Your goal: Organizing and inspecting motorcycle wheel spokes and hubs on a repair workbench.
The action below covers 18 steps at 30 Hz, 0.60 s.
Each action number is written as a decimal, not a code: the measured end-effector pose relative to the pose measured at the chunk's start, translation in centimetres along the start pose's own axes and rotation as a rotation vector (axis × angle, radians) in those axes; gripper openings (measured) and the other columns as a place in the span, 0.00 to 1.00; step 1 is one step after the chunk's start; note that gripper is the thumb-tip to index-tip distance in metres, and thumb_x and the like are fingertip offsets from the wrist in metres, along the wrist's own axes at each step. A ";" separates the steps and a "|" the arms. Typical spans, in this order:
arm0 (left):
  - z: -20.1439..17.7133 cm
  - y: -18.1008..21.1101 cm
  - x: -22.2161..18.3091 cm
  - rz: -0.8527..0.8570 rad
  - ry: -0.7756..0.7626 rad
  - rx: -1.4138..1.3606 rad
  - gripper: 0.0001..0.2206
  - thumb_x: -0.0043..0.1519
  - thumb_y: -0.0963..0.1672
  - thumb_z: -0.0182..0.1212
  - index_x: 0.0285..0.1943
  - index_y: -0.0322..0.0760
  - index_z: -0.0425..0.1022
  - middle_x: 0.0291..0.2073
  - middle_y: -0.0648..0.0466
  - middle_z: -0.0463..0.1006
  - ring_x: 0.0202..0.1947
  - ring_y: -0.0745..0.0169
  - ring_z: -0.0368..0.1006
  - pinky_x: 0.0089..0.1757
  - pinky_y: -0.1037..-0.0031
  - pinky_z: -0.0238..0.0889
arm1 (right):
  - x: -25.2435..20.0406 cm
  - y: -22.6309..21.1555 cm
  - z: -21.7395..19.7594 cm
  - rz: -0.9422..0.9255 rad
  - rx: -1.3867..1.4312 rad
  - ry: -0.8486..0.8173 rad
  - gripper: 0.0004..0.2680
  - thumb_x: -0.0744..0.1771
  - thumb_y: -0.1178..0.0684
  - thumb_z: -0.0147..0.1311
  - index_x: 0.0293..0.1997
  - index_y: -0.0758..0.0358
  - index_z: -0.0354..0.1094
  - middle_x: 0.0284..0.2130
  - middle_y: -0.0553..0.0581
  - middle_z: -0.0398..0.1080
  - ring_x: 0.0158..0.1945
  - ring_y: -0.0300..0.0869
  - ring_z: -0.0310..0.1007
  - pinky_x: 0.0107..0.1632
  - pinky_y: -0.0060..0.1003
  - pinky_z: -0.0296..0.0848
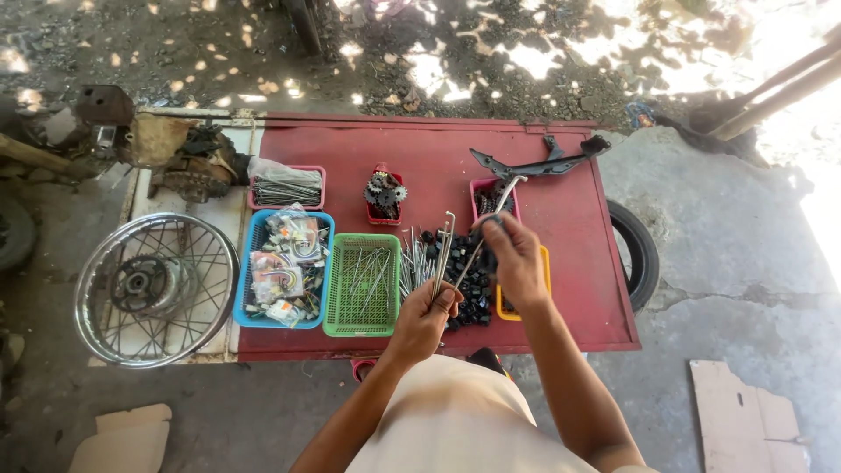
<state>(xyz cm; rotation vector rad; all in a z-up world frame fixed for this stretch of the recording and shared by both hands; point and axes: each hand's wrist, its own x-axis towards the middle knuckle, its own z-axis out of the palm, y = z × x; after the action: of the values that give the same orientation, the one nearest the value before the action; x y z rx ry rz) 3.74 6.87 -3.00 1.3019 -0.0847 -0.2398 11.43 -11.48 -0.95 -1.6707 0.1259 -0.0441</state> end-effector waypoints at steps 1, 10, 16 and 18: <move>-0.7 0.0 0.0 -0.006 -0.009 0.000 0.10 0.71 0.40 0.49 0.39 0.31 0.76 0.21 0.51 0.73 0.19 0.70 0.60 0.23 0.80 0.53 | 0.0 -0.9 0.8 0.004 0.000 0.010 0.09 0.71 0.46 0.50 0.42 0.56 0.75 0.20 0.59 0.69 0.22 0.41 0.67 0.22 0.30 0.70; -6.2 3.3 0.6 0.024 0.007 0.002 0.06 0.67 0.37 0.58 0.37 0.30 0.77 0.23 0.54 0.73 0.21 0.74 0.60 0.26 0.81 0.54 | -3.5 -0.4 8.1 -0.097 0.048 0.074 0.09 0.72 0.51 0.45 0.42 0.62 0.72 0.21 0.59 0.70 0.21 0.37 0.68 0.20 0.26 0.69; -8.7 3.9 0.6 0.078 -0.043 0.070 0.04 0.63 0.35 0.62 0.34 0.29 0.77 0.25 0.54 0.71 0.28 0.68 0.62 0.33 0.75 0.58 | -4.8 -1.2 11.5 -0.124 0.065 -0.041 0.07 0.70 0.55 0.49 0.38 0.65 0.73 0.24 0.63 0.74 0.25 0.43 0.76 0.26 0.34 0.77; -9.4 3.3 0.7 0.102 -0.080 0.120 0.05 0.64 0.36 0.61 0.35 0.31 0.78 0.23 0.51 0.71 0.26 0.65 0.63 0.32 0.72 0.57 | -4.1 -2.9 11.3 -0.157 -0.043 0.055 0.08 0.70 0.52 0.49 0.39 0.61 0.75 0.25 0.61 0.72 0.22 0.42 0.69 0.23 0.33 0.70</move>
<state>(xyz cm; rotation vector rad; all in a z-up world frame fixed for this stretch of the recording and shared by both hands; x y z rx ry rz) 6.69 16.41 -2.37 1.4032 -0.2359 -0.2023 8.73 0.45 0.90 -1.7199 0.0371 -0.2075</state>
